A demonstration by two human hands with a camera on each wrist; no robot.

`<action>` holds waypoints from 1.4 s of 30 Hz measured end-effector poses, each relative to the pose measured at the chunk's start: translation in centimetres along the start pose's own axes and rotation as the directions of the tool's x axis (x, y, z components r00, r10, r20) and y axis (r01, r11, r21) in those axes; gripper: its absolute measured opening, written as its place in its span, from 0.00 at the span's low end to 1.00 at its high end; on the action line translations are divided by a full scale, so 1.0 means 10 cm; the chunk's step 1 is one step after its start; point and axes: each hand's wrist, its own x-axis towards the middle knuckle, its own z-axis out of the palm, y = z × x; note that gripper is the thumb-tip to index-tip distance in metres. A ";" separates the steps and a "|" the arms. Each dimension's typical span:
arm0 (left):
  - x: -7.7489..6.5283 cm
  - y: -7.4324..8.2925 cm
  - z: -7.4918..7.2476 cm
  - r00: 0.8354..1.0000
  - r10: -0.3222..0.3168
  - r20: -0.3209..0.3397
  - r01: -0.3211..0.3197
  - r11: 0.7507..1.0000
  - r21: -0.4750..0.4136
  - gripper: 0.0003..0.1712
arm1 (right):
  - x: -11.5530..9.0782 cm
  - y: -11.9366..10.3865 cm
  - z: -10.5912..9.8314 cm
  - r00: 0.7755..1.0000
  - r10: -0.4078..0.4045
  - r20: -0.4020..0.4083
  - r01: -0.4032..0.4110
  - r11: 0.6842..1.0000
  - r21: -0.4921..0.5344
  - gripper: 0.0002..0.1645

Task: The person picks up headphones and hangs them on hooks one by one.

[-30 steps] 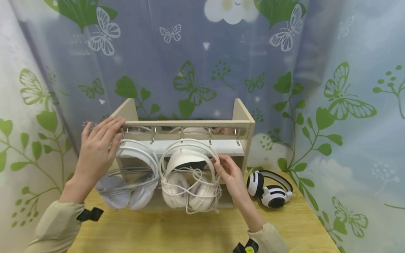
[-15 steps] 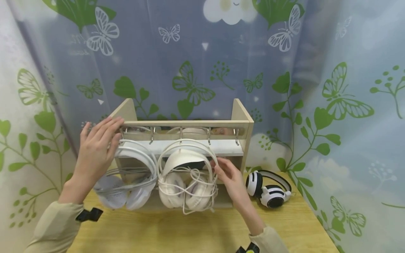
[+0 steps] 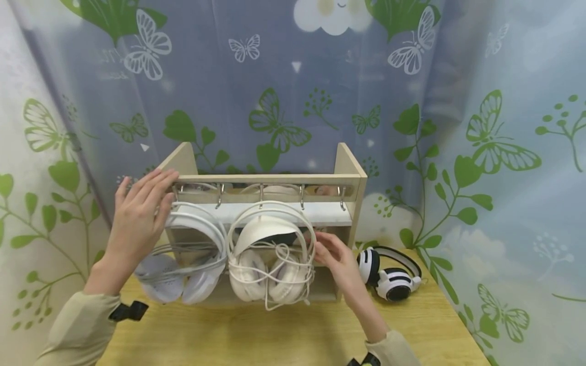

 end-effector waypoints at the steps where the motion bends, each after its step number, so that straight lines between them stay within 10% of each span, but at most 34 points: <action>1: 0.00 0.00 0.00 1.000 -0.001 0.000 0.001 1.000 0.000 0.25 | 0.00 0.00 -0.01 1.000 -0.005 0.005 0.005 1.000 0.001 0.24; 18: 0.00 0.00 0.00 1.000 -0.004 0.007 0.004 1.000 0.001 0.24 | -0.07 0.10 -0.19 0.998 -0.048 0.044 0.050 0.998 -0.039 0.23; 42: 0.00 0.01 0.00 1.000 -0.012 0.017 0.012 1.000 -0.002 0.24 | -0.28 0.31 -0.70 0.989 -0.099 -0.110 0.075 0.976 -0.204 0.22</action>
